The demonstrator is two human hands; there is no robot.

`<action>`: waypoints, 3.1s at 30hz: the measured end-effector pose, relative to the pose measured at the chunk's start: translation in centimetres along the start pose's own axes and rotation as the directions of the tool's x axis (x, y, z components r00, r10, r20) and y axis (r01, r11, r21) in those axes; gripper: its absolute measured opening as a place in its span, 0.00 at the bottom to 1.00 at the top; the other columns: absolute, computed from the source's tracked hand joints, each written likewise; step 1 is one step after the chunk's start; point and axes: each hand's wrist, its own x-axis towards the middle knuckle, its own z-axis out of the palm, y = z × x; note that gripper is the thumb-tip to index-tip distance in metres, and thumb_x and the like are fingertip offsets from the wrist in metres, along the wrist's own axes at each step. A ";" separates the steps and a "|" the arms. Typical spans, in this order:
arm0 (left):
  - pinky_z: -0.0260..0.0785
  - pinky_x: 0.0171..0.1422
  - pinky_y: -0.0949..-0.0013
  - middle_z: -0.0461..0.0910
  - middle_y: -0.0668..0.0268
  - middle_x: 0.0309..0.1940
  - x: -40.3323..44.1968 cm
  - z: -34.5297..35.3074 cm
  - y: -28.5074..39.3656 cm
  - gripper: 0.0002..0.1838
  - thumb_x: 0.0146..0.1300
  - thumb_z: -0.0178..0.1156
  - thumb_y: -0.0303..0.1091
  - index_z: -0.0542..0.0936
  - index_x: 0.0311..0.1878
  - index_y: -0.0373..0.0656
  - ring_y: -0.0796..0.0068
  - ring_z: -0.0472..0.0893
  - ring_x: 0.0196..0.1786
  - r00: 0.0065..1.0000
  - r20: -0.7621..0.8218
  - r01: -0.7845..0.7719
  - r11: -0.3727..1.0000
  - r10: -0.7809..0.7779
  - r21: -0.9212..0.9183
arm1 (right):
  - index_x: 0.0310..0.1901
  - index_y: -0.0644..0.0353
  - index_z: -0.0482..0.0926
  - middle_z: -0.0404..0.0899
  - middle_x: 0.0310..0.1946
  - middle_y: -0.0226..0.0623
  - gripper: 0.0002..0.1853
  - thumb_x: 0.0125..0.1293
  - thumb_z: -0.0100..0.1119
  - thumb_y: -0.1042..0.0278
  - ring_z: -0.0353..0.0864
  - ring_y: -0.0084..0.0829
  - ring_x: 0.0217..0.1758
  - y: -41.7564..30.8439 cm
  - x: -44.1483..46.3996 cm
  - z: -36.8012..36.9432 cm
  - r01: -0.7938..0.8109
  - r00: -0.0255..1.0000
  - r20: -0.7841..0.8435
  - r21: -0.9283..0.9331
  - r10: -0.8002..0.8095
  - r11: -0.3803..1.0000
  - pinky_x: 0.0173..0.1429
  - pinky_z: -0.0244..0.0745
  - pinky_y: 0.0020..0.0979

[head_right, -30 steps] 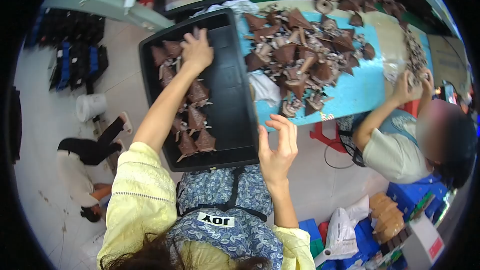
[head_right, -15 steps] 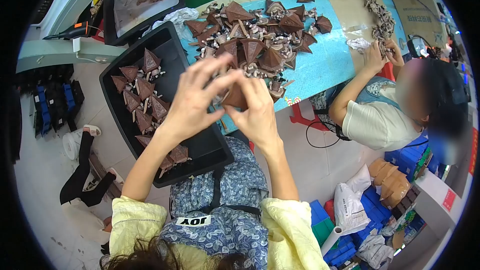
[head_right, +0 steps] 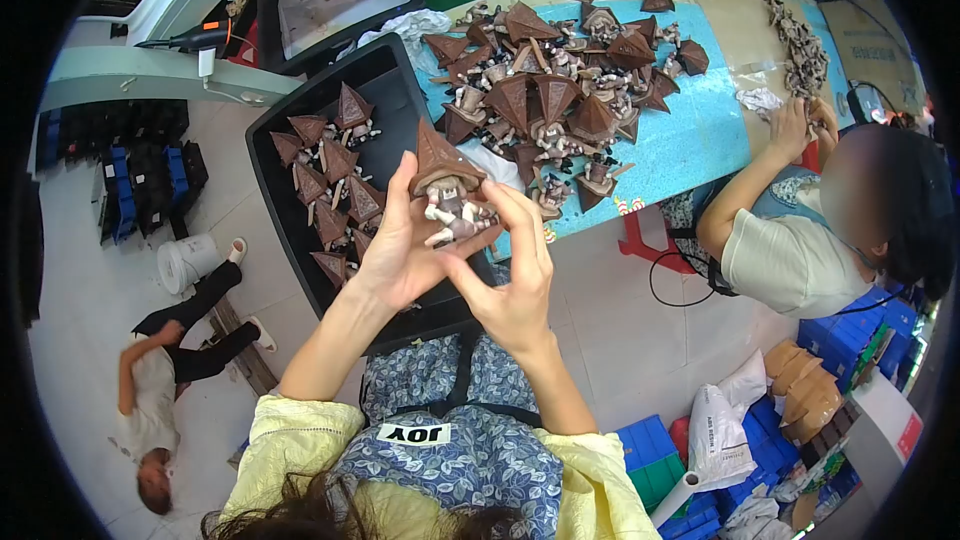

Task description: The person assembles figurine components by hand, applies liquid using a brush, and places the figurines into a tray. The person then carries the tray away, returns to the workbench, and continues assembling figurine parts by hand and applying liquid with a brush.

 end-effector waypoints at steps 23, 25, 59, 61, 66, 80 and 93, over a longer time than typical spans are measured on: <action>0.69 0.66 0.55 0.74 0.49 0.57 -2.1 -0.4 -0.9 0.19 0.76 0.37 0.46 0.71 0.54 0.44 0.52 0.74 0.62 0.915 0.159 -0.395 0.904 0.371 0.165 | 0.53 0.69 0.74 0.79 0.46 0.42 0.24 0.52 0.66 0.84 0.82 0.36 0.47 -4.0 -2.7 1.2 -0.476 0.873 0.124 0.427 0.471 0.769 0.48 0.79 0.33; 0.67 0.66 0.56 0.76 0.51 0.56 -1.9 -0.8 -1.0 0.21 0.76 0.33 0.46 0.70 0.53 0.42 0.53 0.75 0.61 0.938 0.154 -0.301 0.951 0.309 -0.074 | 0.51 0.65 0.79 0.78 0.46 0.42 0.24 0.49 0.64 0.87 0.82 0.39 0.46 -3.9 -2.0 1.2 0.144 0.988 -0.039 -0.154 -0.151 0.978 0.48 0.78 0.34; 0.72 0.62 0.53 0.72 0.48 0.58 -2.6 -1.2 -1.3 0.21 0.70 0.43 0.50 0.65 0.58 0.47 0.51 0.77 0.58 0.927 0.286 -0.326 0.896 0.242 0.302 | 0.49 0.66 0.76 0.77 0.44 0.45 0.26 0.42 0.65 0.88 0.77 0.45 0.44 -3.3 -3.9 0.2 0.146 0.975 -0.145 -0.170 -0.171 0.975 0.47 0.75 0.37; 0.72 0.61 0.46 0.73 0.51 0.54 -2.7 -0.8 -1.7 0.16 0.65 0.51 0.44 0.65 0.51 0.47 0.39 0.73 0.61 0.926 0.297 -0.294 0.938 0.233 0.181 | 0.48 0.67 0.76 0.78 0.43 0.46 0.27 0.41 0.66 0.88 0.78 0.44 0.42 -3.3 -4.0 0.1 0.151 0.975 -0.132 -0.182 -0.177 0.972 0.45 0.75 0.37; 0.77 0.54 0.43 0.74 0.51 0.49 -2.7 -1.0 -2.1 0.15 0.59 0.52 0.32 0.64 0.48 0.46 0.33 0.79 0.50 0.937 0.195 -0.323 0.932 0.291 0.161 | 0.48 0.69 0.73 0.80 0.42 0.46 0.27 0.42 0.68 0.89 0.80 0.44 0.42 -2.9 -4.6 0.9 0.182 0.967 -0.163 -0.083 -0.193 0.980 0.43 0.77 0.35; 0.73 0.50 0.49 0.66 0.45 0.53 9.1 -13.5 4.9 0.24 0.63 0.59 0.44 0.65 0.58 0.48 0.41 0.79 0.45 0.755 -0.141 0.507 -0.434 0.641 0.745 | 0.46 0.67 0.75 0.77 0.45 0.46 0.18 0.53 0.66 0.81 0.77 0.42 0.46 2.1 -2.8 1.3 -0.067 0.995 -0.088 -0.225 0.048 0.972 0.50 0.74 0.35; 0.73 0.53 0.51 0.68 0.49 0.56 3.5 -4.8 3.5 0.28 0.59 0.63 0.36 0.67 0.62 0.41 0.45 0.77 0.52 0.778 0.176 0.092 -0.386 0.603 0.918 | 0.58 0.61 0.71 0.72 0.50 0.45 0.29 0.48 0.60 0.76 0.69 0.42 0.54 12.2 12.1 2.9 0.185 0.975 0.092 -0.845 -0.204 0.501 0.55 0.60 0.43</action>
